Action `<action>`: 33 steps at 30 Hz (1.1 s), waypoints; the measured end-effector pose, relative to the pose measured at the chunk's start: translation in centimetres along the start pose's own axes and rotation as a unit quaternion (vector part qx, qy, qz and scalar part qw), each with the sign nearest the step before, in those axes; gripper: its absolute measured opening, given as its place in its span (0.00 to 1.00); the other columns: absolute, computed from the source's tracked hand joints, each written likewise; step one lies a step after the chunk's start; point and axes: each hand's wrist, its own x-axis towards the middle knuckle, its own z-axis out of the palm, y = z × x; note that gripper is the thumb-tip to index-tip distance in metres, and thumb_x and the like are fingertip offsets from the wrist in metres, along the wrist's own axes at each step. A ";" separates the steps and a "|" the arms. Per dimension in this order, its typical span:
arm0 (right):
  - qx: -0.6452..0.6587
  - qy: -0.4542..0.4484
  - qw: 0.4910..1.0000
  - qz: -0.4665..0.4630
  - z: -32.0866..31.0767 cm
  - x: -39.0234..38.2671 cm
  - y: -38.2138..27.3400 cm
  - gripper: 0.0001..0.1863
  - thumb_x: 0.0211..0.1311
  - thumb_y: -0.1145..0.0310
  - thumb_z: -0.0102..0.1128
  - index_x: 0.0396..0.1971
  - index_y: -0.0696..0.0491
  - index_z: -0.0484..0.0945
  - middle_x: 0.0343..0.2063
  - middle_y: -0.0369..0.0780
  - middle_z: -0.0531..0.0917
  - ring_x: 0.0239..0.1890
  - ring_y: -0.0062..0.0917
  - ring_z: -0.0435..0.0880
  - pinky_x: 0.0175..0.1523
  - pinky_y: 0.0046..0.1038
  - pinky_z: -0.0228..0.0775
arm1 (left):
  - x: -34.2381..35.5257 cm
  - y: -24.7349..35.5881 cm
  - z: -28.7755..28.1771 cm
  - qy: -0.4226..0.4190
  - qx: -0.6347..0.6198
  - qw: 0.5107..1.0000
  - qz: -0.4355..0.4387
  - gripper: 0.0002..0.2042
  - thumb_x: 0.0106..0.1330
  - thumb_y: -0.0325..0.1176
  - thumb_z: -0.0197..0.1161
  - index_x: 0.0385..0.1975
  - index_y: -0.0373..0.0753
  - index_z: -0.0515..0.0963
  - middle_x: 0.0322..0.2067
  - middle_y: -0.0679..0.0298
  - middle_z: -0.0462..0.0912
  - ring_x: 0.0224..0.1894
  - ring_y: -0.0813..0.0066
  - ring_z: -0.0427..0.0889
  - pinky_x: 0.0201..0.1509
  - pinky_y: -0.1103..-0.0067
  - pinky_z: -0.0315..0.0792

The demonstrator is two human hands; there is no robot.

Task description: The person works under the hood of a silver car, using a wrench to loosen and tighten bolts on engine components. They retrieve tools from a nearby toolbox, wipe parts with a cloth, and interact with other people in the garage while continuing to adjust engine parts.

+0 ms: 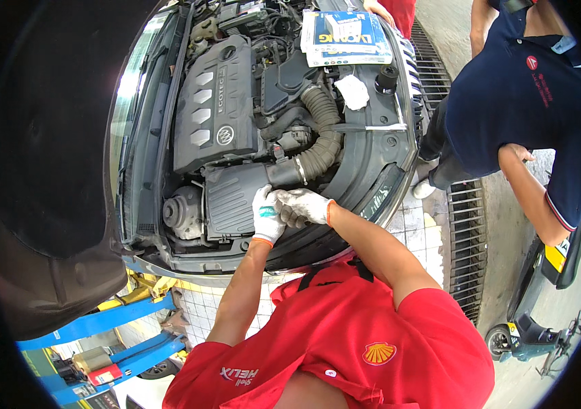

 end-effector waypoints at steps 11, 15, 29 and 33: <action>-0.748 0.120 0.637 -0.143 4.8 -0.4 -3.7 0.21 0.76 0.51 0.48 0.49 0.53 0.81 0.41 0.45 0.88 0.41 0.42 0.90 0.47 0.44 0.81 | 1.1 2.3 -2.1 0.034 0.001 0.999 0.027 0.15 0.58 0.35 0.69 0.46 0.44 0.86 0.52 0.56 0.86 0.60 0.45 0.78 0.68 0.60 0.73; -0.672 0.108 0.676 -0.281 0.5 -0.2 -0.1 0.20 0.78 0.58 0.53 0.60 0.53 0.76 0.50 0.46 0.86 0.52 0.42 0.88 0.56 0.41 0.80 | 1.3 3.0 -3.1 0.031 -0.009 0.999 0.021 0.19 0.54 0.31 0.72 0.48 0.42 0.85 0.51 0.52 0.86 0.60 0.46 0.79 0.71 0.62 0.72; -0.180 0.108 0.972 -0.110 1.1 -1.7 1.3 0.23 0.83 0.54 0.55 0.69 0.50 0.75 0.48 0.40 0.87 0.47 0.26 0.88 0.53 0.32 0.83 | 1.2 2.1 -1.3 -0.023 0.148 0.988 0.045 0.10 0.60 0.43 0.65 0.38 0.51 0.87 0.43 0.71 0.90 0.54 0.71 0.84 0.75 0.69 0.66; -0.194 0.126 0.961 -0.150 2.1 -2.1 0.3 0.21 0.84 0.55 0.53 0.64 0.52 0.79 0.49 0.42 0.88 0.46 0.25 0.88 0.55 0.31 0.82 | 0.0 0.3 -0.1 -0.007 0.108 0.994 0.024 0.09 0.58 0.42 0.66 0.35 0.48 0.86 0.40 0.67 0.88 0.52 0.62 0.84 0.68 0.65 0.71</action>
